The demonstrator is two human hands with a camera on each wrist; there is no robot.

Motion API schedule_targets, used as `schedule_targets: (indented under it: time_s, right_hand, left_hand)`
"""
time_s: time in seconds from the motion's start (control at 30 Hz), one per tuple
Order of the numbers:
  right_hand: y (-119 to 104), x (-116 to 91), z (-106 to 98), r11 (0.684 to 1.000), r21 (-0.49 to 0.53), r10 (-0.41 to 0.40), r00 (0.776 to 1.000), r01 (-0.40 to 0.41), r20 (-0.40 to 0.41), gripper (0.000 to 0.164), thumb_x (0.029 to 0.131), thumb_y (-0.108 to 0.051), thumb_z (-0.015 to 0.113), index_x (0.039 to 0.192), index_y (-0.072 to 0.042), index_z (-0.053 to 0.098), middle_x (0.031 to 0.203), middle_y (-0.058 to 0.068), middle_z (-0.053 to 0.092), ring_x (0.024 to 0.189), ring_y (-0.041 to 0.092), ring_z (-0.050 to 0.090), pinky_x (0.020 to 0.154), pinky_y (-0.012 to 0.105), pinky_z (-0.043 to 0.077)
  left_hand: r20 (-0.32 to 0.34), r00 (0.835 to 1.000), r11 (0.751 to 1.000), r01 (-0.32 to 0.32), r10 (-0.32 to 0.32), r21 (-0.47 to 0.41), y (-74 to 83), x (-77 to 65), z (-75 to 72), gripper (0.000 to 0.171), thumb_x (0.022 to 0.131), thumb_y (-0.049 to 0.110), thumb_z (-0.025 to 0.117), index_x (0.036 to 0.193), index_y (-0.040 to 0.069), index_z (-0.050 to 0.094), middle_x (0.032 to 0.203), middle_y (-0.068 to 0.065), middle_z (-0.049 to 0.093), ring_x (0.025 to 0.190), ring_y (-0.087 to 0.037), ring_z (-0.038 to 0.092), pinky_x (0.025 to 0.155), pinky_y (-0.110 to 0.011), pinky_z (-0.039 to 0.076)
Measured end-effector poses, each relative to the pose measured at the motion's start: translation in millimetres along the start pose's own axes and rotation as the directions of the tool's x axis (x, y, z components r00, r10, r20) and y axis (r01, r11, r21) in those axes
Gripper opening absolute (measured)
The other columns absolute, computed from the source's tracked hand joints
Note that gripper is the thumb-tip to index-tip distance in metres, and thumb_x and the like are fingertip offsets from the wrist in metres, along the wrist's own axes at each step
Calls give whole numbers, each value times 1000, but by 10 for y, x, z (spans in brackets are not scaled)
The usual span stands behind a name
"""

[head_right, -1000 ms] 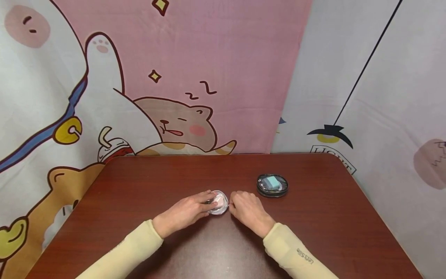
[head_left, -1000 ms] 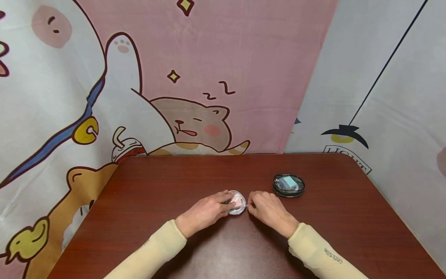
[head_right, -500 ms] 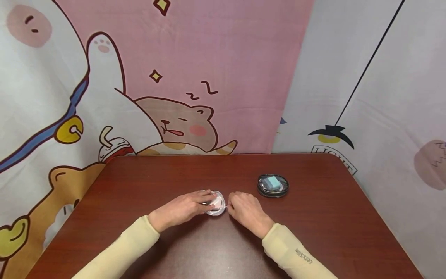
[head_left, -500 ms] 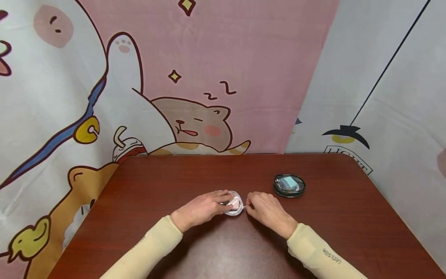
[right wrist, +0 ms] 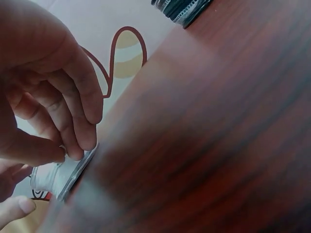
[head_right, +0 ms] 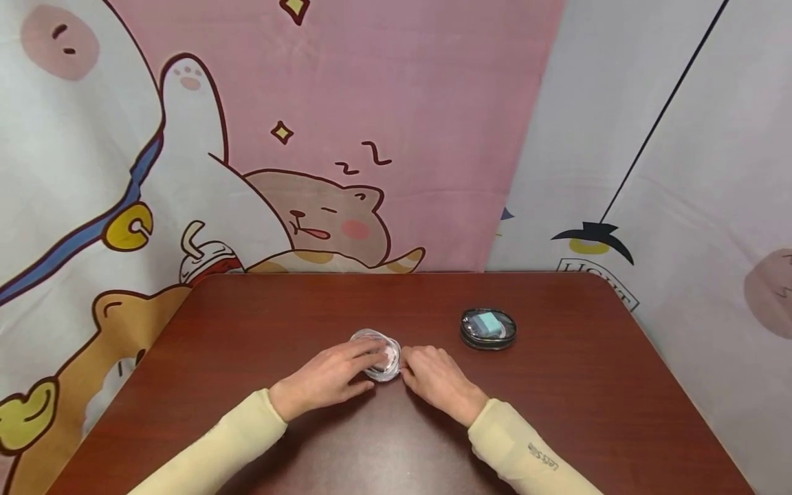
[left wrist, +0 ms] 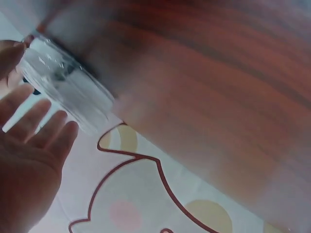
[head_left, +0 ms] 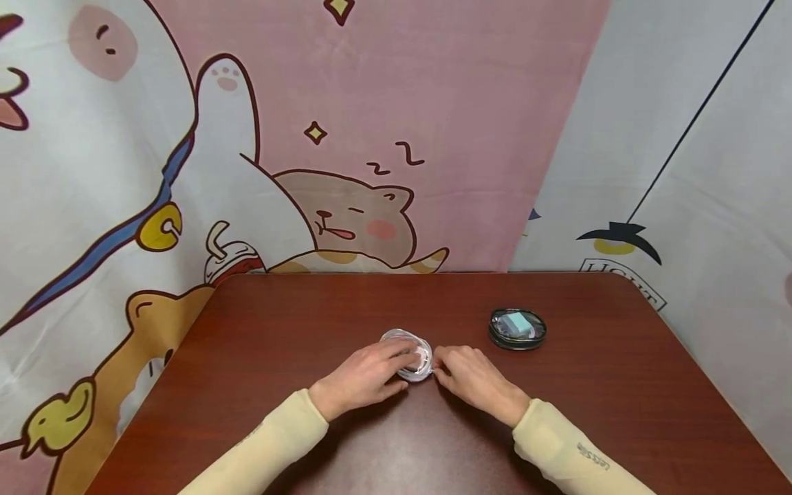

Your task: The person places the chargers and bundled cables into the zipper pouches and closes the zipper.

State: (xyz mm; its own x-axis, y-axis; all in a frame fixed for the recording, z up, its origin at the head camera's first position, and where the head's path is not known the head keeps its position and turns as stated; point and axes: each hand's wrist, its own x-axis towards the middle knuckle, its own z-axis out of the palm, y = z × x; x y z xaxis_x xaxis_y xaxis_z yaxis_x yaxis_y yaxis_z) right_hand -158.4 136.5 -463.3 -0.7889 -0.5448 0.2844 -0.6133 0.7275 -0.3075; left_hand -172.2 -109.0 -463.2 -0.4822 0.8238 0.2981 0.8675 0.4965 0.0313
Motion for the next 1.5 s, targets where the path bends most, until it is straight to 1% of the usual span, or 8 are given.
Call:
schedule_targets:
  time_s: [0.1,0.23,0.33,0.5,0.77,0.97,1.23,1.5]
  right_hand:
    - [-5,2,12,1000,4,5,1000,-5,0,22,86,-6,80,80,-19,63,70,-12,57,59,6,52,52,25,43]
    - [-18,4,15,1000,8,12,1000,-12,3,19,85,-7,82,80,-18,67,73,-11,60,62,8,56,54,27,46]
    - [-27,4,14,1000,11,14,1000,-14,4,19,84,-8,82,80,-19,67,74,-11,60,64,8,58,55,28,47]
    - [-36,2,9,1000,23,16,1000,-16,8,22,84,-7,81,77,-19,64,73,-11,56,63,6,54,54,26,45]
    - [-54,-4,-3,1000,-6,-2,1000,2,-4,22,83,-7,81,76,-20,64,73,-11,56,63,6,54,54,25,45]
    - [-47,-6,-14,999,-35,12,1000,-13,-21,22,81,-8,80,75,-20,63,72,-11,57,62,6,55,53,25,45]
    - [-22,-6,-3,999,-41,21,1000,-22,-20,21,81,-9,81,75,-20,64,72,-11,57,61,7,55,52,26,45]
    - [9,4,-8,998,-48,39,999,-41,-31,20,81,-9,83,77,-19,66,74,-10,59,62,9,57,52,27,45]
  left_hand:
    - [-23,1000,1000,19,-19,13,46,41,34,45,91,30,82,131,14,69,138,-7,62,131,-21,57,105,-35,50]
    - [-41,998,999,40,-39,20,86,76,66,37,92,30,80,126,15,73,135,-8,65,129,-24,60,97,-38,56]
    - [-27,999,998,48,-47,29,104,91,70,32,95,28,77,125,16,75,135,-7,65,129,-27,60,93,-40,57]
    - [13,999,997,36,-37,71,111,104,54,29,98,26,74,126,18,75,137,-8,65,130,-29,59,91,-40,58]
    - [46,999,995,7,-12,104,95,98,20,29,95,26,77,124,21,76,138,-5,65,130,-27,60,84,-40,61]
    - [61,998,997,-9,5,80,74,86,-4,30,94,23,77,123,21,78,141,-4,64,131,-30,61,87,-41,60]
    - [93,995,998,-30,25,55,40,62,-17,32,94,22,77,125,20,78,144,-3,62,135,-27,57,92,-38,58]
    - [132,989,998,-68,69,-8,-1,48,-52,32,95,20,75,127,19,76,147,-2,60,139,-24,53,100,-37,54]
